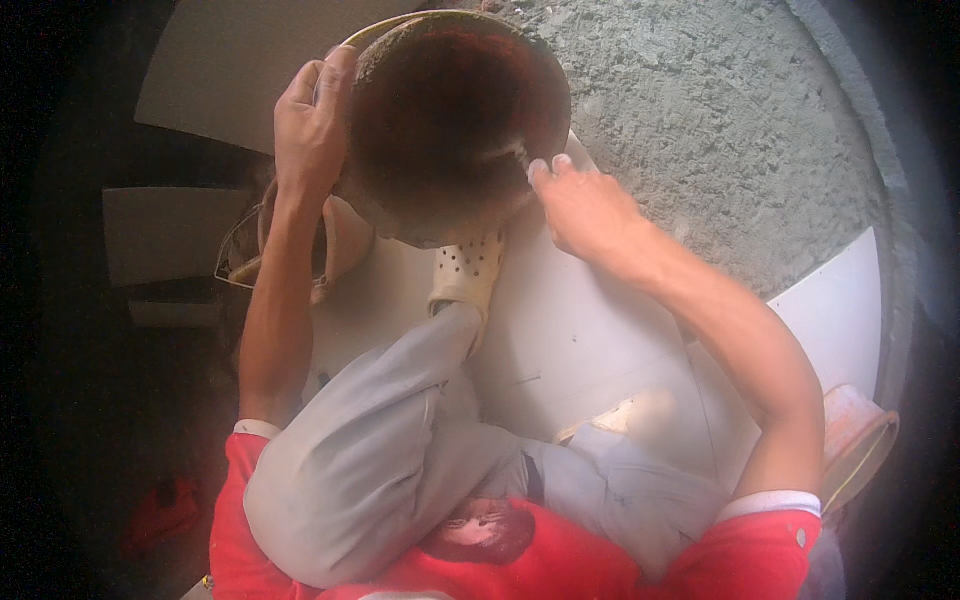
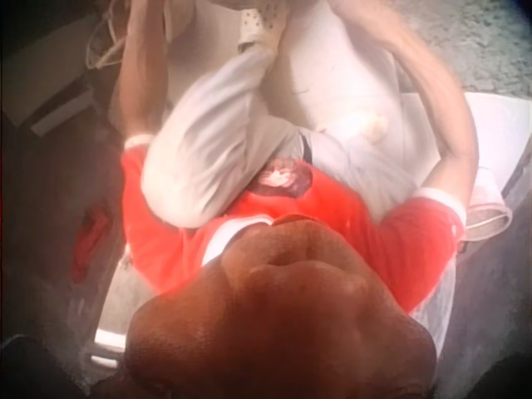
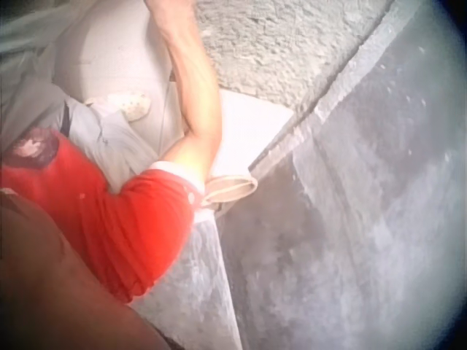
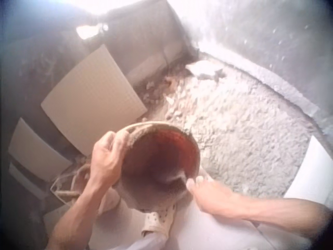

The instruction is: The person scoops cement from a bucket and spreads it on the floor using a trowel. The person repeatedly scoops and spreads the cement to cover the floor area.

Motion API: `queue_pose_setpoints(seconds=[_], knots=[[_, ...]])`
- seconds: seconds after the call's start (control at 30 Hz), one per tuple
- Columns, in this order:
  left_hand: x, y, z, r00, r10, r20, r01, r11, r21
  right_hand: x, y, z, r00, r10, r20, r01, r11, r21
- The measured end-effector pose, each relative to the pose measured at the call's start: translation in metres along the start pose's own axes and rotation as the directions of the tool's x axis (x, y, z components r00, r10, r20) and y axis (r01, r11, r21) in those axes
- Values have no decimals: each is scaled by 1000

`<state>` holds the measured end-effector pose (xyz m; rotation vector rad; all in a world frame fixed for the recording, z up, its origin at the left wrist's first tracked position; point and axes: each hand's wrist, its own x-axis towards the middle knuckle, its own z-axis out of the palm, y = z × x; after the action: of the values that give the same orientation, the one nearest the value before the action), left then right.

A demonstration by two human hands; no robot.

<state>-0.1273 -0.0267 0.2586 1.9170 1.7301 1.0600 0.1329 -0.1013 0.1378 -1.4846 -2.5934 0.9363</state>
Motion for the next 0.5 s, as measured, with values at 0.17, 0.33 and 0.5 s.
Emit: queue_pose_setpoints(seconds=[0.17, 0.33, 0.5], knots=[[13, 32, 2, 996, 94, 8, -95, 995, 33, -10, 25, -62, 958, 78, -276, 43, 912, 407], [26, 115, 16, 906, 423, 11, -416, 884, 212, -22, 31, -130, 826, 230, -514, -21, 925, 380], [65, 178, 49, 615, 775, -146, -735, 630, 251, -48, 72, -186, 777, 486, -400, -46, 678, 734]])
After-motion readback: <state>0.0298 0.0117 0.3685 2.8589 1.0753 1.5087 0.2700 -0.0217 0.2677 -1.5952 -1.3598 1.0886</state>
